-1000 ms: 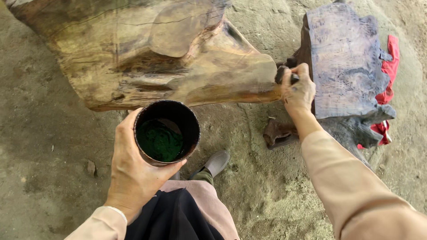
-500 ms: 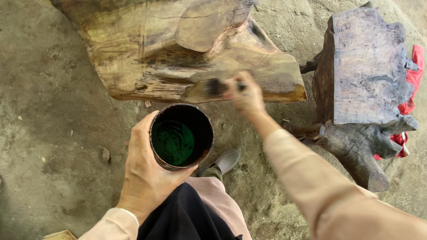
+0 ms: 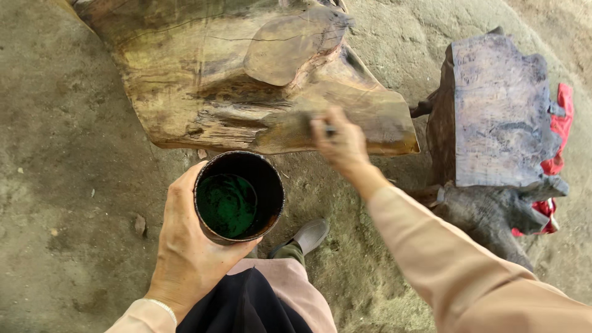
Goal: The person applies a dark green liquid finish to a large irregular wooden slab using a brush. They repeatedly dip the brush into a can and spread the finish across the surface and into crevices, working methodically from one section to another.
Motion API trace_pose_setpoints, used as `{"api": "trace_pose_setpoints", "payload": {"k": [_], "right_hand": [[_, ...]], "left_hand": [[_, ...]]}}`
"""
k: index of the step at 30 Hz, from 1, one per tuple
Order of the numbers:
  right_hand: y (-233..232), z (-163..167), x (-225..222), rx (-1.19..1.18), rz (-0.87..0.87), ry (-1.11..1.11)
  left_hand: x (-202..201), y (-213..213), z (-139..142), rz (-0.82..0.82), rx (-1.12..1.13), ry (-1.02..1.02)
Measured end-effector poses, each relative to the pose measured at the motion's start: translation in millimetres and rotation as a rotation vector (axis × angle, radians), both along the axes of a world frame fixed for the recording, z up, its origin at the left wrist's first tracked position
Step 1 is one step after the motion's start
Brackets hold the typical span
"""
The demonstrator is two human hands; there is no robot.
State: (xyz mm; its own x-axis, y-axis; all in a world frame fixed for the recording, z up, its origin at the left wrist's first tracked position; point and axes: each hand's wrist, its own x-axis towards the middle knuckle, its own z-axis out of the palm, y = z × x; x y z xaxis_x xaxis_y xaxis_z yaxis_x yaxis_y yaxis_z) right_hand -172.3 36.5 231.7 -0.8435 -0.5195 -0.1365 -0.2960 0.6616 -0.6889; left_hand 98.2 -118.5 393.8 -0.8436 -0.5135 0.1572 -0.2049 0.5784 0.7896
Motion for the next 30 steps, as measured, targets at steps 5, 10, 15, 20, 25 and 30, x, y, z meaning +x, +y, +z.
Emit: {"api": "trace_pose_setpoints", "payload": {"k": [5, 10, 15, 20, 25, 30], "right_hand": [[-43.2, -4.9, 11.9, -0.269, -0.077, -0.334], [98.7, 9.1, -59.8, -0.286, -0.657, -0.299], [230.6, 6.1, -123.5, -0.384, -0.828, -0.107], [273.6, -8.4, -99.3, -0.331, -0.925, -0.263], [278.2, 2.0, -44.5, -0.527, -1.202, -0.231], [222.1, 9.1, -31.8, -0.534, -0.925, -0.257]], "left_hand": [[-15.0, 5.1, 0.8, -0.068, -0.049, 0.025], [-27.5, 15.3, -0.2, -0.069, -0.039, 0.034], [-41.3, 28.9, -0.9, -0.095, -0.016, -0.007], [-56.1, 46.0, 1.1, -0.142, -0.043, 0.015], [-77.1, 51.1, 3.9, -0.169, -0.028, 0.038], [-94.2, 62.8, 5.2, -0.196, -0.064, 0.053]]}}
